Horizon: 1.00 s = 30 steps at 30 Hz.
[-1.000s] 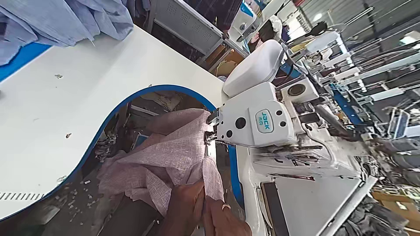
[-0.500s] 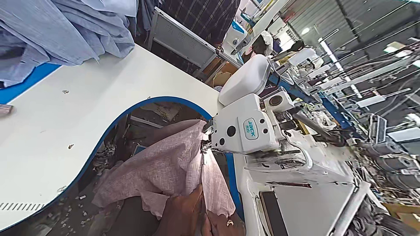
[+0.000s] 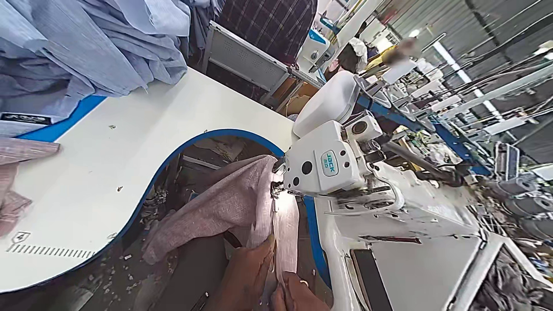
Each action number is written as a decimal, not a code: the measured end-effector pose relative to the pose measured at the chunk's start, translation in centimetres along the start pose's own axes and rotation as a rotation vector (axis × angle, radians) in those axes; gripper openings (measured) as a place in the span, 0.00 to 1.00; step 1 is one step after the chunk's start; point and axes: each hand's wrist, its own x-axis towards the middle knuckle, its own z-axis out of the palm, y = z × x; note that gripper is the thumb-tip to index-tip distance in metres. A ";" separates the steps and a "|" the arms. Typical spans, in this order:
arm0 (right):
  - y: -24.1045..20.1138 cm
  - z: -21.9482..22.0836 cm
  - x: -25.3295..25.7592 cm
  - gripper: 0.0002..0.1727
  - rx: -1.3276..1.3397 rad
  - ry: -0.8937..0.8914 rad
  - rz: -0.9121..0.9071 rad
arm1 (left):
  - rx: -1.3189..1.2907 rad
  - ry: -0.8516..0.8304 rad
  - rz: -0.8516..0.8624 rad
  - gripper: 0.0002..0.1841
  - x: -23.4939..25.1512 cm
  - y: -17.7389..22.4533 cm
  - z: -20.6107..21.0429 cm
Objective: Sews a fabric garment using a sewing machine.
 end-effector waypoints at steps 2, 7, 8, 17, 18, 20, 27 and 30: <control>0.2 -0.3 0.2 0.10 -0.039 0.009 -0.032 | -0.035 -0.012 -0.018 0.21 0.0 -0.3 0.1; 0.9 0.0 0.2 0.07 -0.026 -0.001 -0.125 | 0.002 -0.053 -0.141 0.22 1.0 0.6 -0.3; 1.2 -0.3 0.2 0.09 0.000 0.020 -0.143 | 0.029 -0.055 -0.161 0.22 1.3 0.8 -0.3; 1.4 -1.2 -0.6 0.12 0.192 0.080 -0.255 | 0.167 0.038 -0.079 0.19 -0.5 1.4 0.8; 1.2 -1.3 -0.5 0.12 0.211 0.053 -0.275 | 0.171 0.032 -0.097 0.18 -0.5 1.6 0.7; 1.3 -0.9 -0.3 0.10 0.277 -0.049 -0.256 | 0.175 0.032 -0.122 0.18 -0.1 1.7 0.3; 0.8 -1.5 -0.4 0.09 0.493 0.046 -0.178 | 0.110 0.032 -0.108 0.16 -0.3 1.3 0.5; 0.8 -0.5 -0.7 0.08 0.377 0.190 -0.254 | 0.077 0.060 -0.101 0.18 -0.6 1.1 0.7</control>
